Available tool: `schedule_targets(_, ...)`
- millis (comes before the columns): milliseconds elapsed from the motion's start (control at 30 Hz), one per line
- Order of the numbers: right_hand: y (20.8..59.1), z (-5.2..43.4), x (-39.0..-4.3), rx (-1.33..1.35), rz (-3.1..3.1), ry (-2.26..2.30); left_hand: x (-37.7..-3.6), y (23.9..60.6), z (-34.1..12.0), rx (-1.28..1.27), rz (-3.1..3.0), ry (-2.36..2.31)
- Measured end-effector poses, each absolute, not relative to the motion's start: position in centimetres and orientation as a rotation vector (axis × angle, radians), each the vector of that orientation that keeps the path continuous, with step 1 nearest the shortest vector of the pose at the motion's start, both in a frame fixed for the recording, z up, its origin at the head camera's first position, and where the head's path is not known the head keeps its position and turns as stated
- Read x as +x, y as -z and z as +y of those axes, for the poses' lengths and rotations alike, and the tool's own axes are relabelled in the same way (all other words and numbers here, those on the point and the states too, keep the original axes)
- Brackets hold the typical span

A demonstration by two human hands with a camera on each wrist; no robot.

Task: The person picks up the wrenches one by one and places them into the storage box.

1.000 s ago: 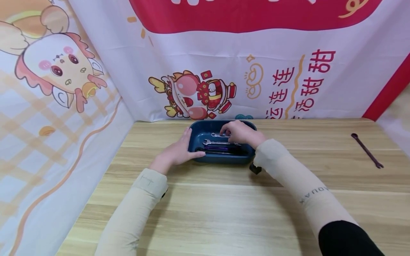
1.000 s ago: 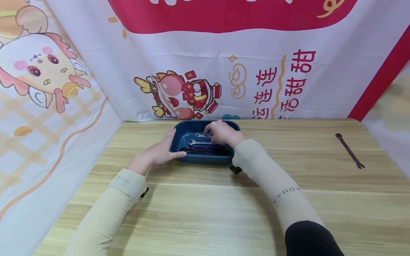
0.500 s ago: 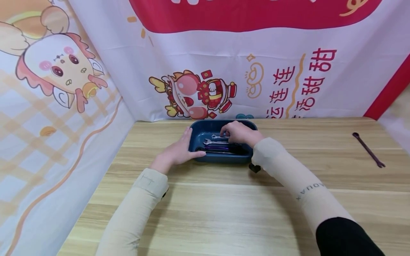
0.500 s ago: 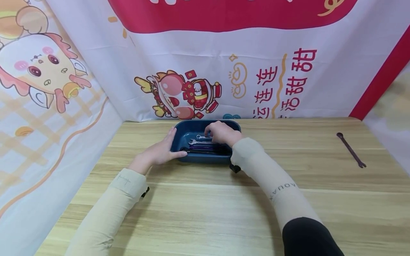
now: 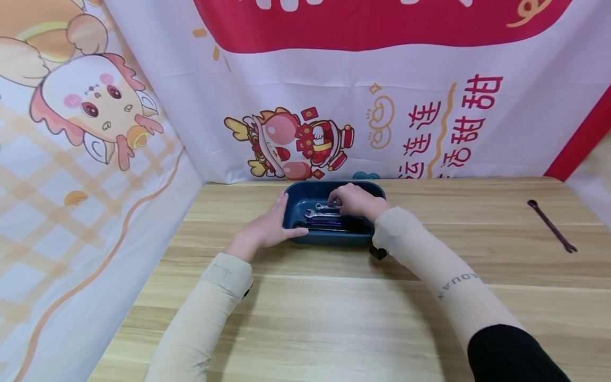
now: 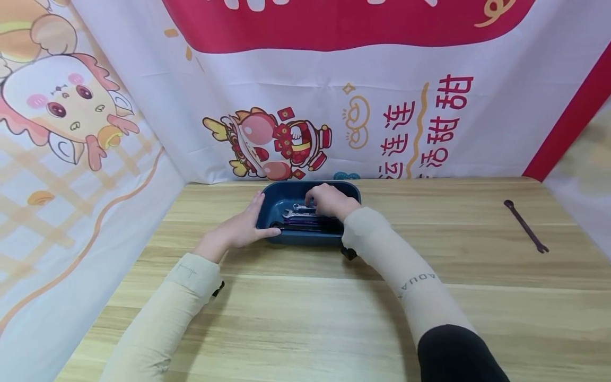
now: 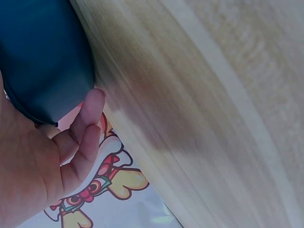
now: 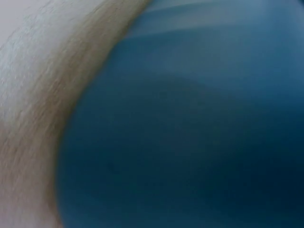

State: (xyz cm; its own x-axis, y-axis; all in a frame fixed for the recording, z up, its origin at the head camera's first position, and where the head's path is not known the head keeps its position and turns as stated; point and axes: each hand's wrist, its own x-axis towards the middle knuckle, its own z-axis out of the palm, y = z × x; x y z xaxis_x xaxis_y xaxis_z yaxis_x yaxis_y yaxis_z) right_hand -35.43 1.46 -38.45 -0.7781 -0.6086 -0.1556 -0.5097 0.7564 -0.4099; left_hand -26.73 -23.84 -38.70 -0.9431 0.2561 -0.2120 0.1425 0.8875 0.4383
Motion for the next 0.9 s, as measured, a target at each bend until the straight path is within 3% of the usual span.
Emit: schedule_targets(900, 39.01, 1.28, -35.54, -0.850, 2.644, 0.451, -26.98, 39.15, -24.00, 0.294, 2.790, -0.623)
